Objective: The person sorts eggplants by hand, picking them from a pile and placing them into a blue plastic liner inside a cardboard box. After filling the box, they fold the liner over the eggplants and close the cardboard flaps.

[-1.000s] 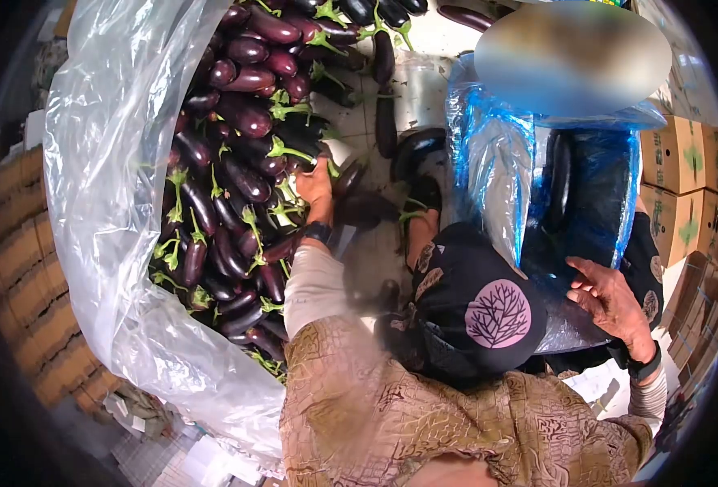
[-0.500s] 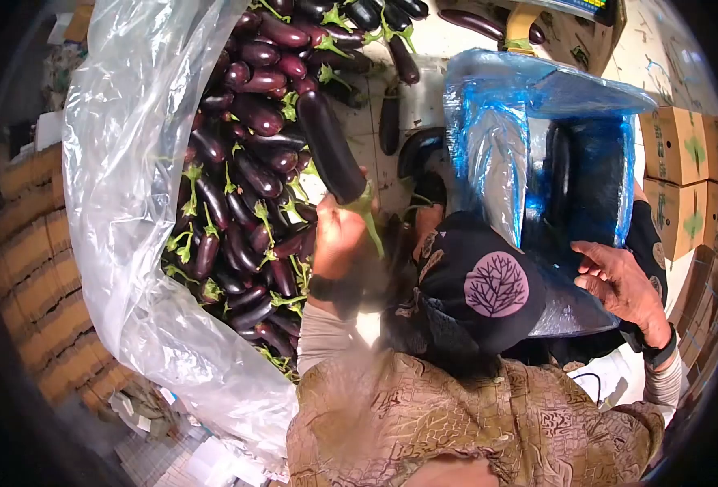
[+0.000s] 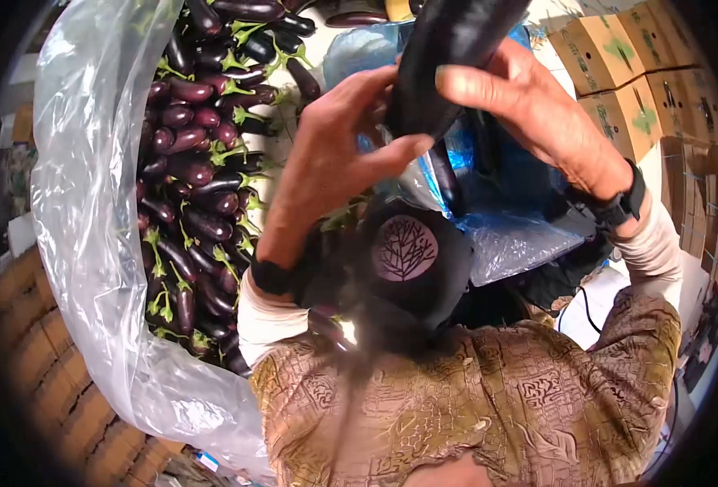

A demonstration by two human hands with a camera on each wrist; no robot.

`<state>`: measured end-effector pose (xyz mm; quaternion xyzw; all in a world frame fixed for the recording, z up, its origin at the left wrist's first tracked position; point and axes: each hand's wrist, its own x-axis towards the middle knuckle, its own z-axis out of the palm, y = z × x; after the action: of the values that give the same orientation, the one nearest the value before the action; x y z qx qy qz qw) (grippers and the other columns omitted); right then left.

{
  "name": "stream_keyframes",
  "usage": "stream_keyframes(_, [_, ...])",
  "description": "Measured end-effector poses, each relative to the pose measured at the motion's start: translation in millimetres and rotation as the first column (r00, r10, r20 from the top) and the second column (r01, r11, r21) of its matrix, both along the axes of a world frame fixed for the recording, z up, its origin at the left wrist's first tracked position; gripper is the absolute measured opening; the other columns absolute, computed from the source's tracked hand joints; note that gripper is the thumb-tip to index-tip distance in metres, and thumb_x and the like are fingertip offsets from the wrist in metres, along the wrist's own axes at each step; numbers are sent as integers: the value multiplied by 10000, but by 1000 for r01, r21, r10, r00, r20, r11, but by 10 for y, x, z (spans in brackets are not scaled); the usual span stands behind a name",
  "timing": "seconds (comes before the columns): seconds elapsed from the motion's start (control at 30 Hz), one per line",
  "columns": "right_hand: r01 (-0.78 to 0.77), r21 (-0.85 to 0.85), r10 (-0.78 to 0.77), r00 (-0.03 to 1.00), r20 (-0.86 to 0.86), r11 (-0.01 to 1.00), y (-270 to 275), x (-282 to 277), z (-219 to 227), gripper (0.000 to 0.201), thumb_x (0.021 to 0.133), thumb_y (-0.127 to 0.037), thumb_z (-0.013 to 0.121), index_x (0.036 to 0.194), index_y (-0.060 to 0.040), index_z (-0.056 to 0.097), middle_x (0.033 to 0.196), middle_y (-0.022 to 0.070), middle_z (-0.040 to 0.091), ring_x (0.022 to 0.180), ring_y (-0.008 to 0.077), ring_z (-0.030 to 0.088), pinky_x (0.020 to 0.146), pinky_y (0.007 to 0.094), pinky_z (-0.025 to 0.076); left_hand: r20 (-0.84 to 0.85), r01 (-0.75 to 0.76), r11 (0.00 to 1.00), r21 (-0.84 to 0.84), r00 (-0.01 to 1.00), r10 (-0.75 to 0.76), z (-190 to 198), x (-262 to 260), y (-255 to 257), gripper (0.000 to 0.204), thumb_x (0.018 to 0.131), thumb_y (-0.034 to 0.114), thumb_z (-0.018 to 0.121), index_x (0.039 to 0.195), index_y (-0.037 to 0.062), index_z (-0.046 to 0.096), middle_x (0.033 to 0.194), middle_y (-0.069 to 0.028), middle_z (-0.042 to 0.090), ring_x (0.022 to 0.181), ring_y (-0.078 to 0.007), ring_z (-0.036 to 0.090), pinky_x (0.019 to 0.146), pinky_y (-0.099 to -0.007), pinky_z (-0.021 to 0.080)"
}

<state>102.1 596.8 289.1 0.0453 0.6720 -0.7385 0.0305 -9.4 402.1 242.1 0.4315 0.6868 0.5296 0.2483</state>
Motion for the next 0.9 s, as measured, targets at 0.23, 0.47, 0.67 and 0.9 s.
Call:
stream_keyframes(0.23, [167, 174, -212, 933, 289, 971, 323, 321, -29, 524, 876, -351, 693, 1215, 18, 541, 1035, 77, 631, 928, 143, 613, 861, 281, 475, 464, 35, 990, 137, 881, -95, -198, 78, 24, 387, 919, 123, 662, 1257, -35, 557, 1038, -66, 664, 937, -110, 613, 838, -263, 502])
stream_keyframes(0.47, [65, 113, -124, 749, 651, 991, 364, 581, -705, 549, 832, -458, 713, 1188, -57, 597, 931, 3, 592, 777, 83, 520, 646, 236, 392, 454, -162, 972, -172, 862, 224, -788, 48, -520, 371, 952, 201, 589, 1246, -24, 582, 1037, -99, 686, 942, -161, 647, 852, -286, 505])
stream_keyframes(0.67, [-207, 317, -173, 512, 841, 926, 502, 85, -1602, 639, 780, -630, 685, 1163, -124, 613, 847, -1, 555, 715, 109, 473, 605, 261, 357, 509, -391, 883, -260, 722, 470, -1441, 201, -975, 365, 947, 220, 606, 1222, -19, 590, 1023, -90, 685, 897, -142, 646, 783, -250, 509])
stream_keyframes(0.9, [-445, 864, -242, 834, 496, 235, 232, 72, -2226, 470, 877, -434, 648, 1059, -12, 548, 897, 252, 670, 829, 402, 671, 704, 479, 536, 531, -401, 787, -469, 584, 614, -1888, 551, -1394, 380, 941, 220, 606, 1245, -6, 573, 1062, -97, 665, 915, -154, 645, 789, -253, 513])
